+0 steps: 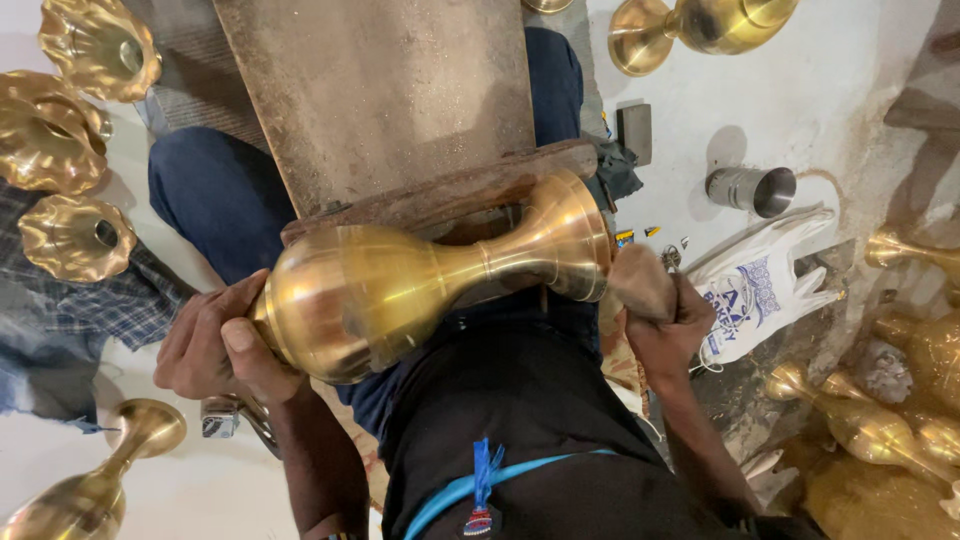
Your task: The person sits on the floor and holds a brass vase against a wooden rest, rubbing its surface with a dark abrasive pad to polish it, rotating the vase to work different areas. Near the end they use a small stick-like tool against the vase's neck and continue polishing by hand.
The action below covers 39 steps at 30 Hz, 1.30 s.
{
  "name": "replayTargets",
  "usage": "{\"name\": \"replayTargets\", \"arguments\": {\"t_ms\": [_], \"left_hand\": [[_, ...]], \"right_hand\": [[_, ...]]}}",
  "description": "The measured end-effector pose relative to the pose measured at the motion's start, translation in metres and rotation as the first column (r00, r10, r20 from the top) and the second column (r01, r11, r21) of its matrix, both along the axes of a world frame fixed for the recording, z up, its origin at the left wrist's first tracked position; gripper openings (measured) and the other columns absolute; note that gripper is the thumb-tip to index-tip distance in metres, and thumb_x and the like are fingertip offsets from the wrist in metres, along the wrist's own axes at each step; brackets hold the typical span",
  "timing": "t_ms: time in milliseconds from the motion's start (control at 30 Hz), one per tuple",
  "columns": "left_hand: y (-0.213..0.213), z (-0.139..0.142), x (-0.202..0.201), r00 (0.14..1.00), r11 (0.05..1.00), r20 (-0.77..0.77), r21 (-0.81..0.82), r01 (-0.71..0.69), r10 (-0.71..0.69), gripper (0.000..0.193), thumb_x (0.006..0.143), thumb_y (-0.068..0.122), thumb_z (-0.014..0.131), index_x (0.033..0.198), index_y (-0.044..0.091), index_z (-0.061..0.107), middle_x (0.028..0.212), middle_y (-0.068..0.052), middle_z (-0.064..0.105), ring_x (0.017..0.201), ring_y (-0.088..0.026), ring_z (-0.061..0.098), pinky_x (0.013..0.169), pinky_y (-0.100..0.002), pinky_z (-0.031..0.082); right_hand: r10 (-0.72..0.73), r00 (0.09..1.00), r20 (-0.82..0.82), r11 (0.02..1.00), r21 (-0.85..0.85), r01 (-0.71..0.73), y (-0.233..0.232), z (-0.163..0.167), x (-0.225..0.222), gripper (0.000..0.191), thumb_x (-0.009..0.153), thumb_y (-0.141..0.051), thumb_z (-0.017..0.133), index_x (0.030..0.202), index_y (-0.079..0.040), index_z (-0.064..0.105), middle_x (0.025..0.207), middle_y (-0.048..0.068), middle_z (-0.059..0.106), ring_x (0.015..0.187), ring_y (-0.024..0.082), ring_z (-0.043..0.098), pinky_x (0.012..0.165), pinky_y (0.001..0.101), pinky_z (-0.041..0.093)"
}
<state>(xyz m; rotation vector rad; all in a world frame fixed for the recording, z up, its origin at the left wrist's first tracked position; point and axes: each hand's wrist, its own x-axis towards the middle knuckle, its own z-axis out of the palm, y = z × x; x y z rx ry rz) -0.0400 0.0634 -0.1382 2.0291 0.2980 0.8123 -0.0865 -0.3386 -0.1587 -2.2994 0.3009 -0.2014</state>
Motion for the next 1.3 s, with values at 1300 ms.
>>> {"name": "replayTargets", "arguments": {"t_ms": [1300], "left_hand": [[-0.01, 0.032, -0.002, 0.953, 0.998, -0.302, -0.061, 0.0, -0.018, 0.072, 0.112, 0.052, 0.042, 0.094, -0.008, 0.077, 0.065, -0.012, 0.064, 0.06, -0.017, 0.063, 0.058, -0.028, 0.042]], "right_hand": [[0.102, 0.949, -0.298, 0.986, -0.093, -0.135, -0.055, 0.096, 0.058, 0.013, 0.085, -0.005, 0.076, 0.095, 0.0, 0.07, 0.076, 0.003, 0.066, 0.066, 0.01, 0.061, 0.064, 0.0271, 0.048]]}}
